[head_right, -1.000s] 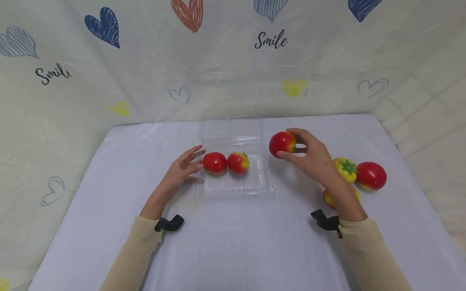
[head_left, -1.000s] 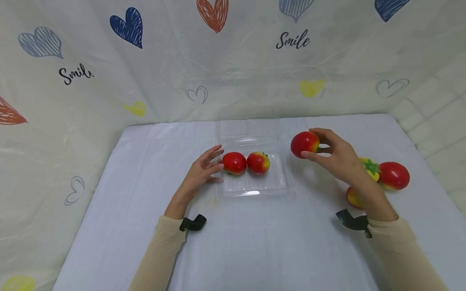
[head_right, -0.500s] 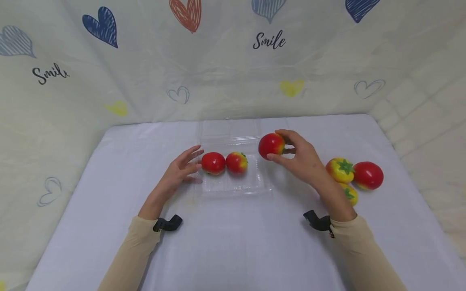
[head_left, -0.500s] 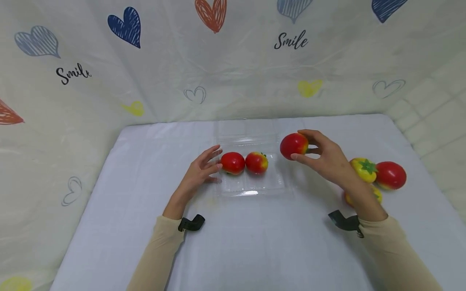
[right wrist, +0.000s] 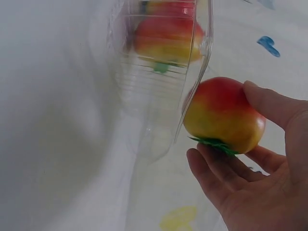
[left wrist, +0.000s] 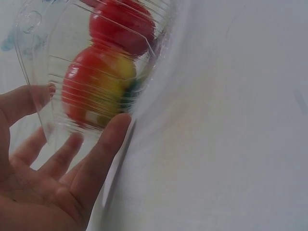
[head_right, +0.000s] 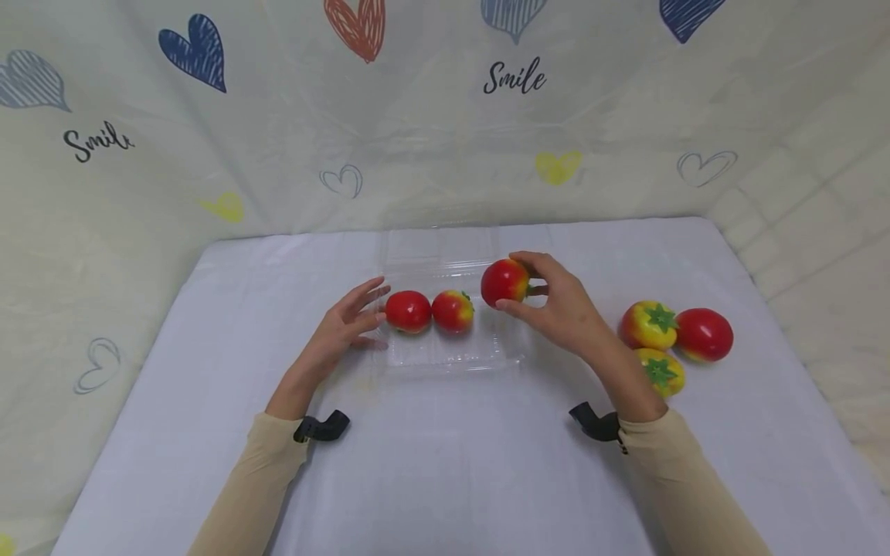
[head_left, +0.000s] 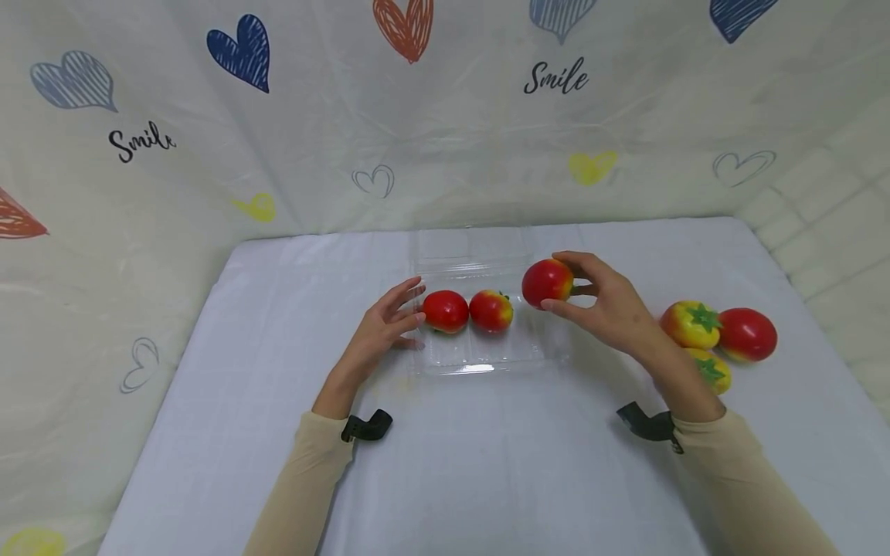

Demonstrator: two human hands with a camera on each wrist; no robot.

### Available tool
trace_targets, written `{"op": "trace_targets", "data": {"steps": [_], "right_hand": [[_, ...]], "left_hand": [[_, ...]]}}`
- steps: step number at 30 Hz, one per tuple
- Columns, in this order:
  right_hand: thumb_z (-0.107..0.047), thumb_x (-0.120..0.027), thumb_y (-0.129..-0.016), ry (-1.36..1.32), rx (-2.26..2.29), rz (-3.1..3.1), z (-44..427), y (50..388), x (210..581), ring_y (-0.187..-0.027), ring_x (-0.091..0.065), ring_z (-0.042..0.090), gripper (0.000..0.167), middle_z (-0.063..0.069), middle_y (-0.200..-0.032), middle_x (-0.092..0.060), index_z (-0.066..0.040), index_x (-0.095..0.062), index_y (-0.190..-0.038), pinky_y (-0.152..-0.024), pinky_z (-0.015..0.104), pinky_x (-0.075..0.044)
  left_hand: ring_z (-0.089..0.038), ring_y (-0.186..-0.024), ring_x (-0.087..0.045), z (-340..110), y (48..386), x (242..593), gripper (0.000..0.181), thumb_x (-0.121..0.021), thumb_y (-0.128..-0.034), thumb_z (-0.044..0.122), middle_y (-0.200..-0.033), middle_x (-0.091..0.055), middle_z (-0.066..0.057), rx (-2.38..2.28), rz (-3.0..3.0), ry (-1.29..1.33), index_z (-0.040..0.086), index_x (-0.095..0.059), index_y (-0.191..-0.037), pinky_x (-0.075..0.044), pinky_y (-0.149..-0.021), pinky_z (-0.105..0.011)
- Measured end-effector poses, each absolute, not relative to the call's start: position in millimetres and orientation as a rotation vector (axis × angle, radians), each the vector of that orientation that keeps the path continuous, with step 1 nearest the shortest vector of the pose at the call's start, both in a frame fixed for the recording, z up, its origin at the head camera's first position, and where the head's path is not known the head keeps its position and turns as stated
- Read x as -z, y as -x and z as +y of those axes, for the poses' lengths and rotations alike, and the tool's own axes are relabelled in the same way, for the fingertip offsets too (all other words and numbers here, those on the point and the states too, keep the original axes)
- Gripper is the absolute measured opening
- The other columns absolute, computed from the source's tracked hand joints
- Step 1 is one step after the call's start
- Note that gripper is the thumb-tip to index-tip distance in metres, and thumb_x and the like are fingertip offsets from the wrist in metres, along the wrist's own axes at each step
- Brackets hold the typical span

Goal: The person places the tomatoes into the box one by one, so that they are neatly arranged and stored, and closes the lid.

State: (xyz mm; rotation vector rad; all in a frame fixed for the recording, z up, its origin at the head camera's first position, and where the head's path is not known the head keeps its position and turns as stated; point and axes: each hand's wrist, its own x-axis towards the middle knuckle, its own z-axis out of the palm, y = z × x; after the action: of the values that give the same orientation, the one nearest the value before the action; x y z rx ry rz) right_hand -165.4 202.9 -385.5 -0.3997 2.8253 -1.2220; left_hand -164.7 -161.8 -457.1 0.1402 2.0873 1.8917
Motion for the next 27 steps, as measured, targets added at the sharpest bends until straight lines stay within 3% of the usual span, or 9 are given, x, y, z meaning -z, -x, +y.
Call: {"op": "trace_targets", "data": {"steps": [3, 20, 27], "right_hand": [[-0.019, -0.087, -0.085, 0.423, 1.238, 2.821, 199.5, 165.2, 387.3, -0.130, -0.057, 0.031, 0.079, 0.011, -0.150, -0.055, -0.014, -0.046, -0.152, -0.103, 0.060, -0.056], [-0.016, -0.086, -0.085, 0.552, 1.063, 2.838, 183.3, 169.2, 402.3, -0.123, -0.059, 0.032, 0.075, 0.015, -0.140, -0.057, -0.008, -0.049, -0.148, -0.104, 0.058, -0.056], [-0.021, -0.086, -0.084, 0.500, 0.866, 2.881, 174.9, 170.6, 406.2, -0.134, -0.051, 0.037, 0.076, 0.018, -0.144, -0.050, -0.010, -0.049, -0.149, -0.107, 0.058, -0.054]], "left_hand": [[-0.029, -0.150, -0.046, -161.6, 164.7, 457.6, 0.069, -0.069, -0.0998, 0.023, -0.166, -0.043, 0.001, -1.889, 2.089, -0.141, 0.030, -0.039, -0.161, -0.065, -0.084, -0.035], [-0.029, -0.151, -0.046, -162.8, 166.1, 459.2, 0.070, -0.070, -0.0990, 0.023, -0.164, -0.045, 0.006, -1.875, 2.097, -0.138, 0.032, -0.039, -0.160, -0.065, -0.085, -0.037], [-0.029, -0.151, -0.045, -161.8, 166.0, 459.2, 0.070, -0.071, -0.0990, 0.025, -0.164, -0.045, 0.006, -1.872, 2.094, -0.137, 0.032, -0.038, -0.161, -0.065, -0.086, -0.038]]}}
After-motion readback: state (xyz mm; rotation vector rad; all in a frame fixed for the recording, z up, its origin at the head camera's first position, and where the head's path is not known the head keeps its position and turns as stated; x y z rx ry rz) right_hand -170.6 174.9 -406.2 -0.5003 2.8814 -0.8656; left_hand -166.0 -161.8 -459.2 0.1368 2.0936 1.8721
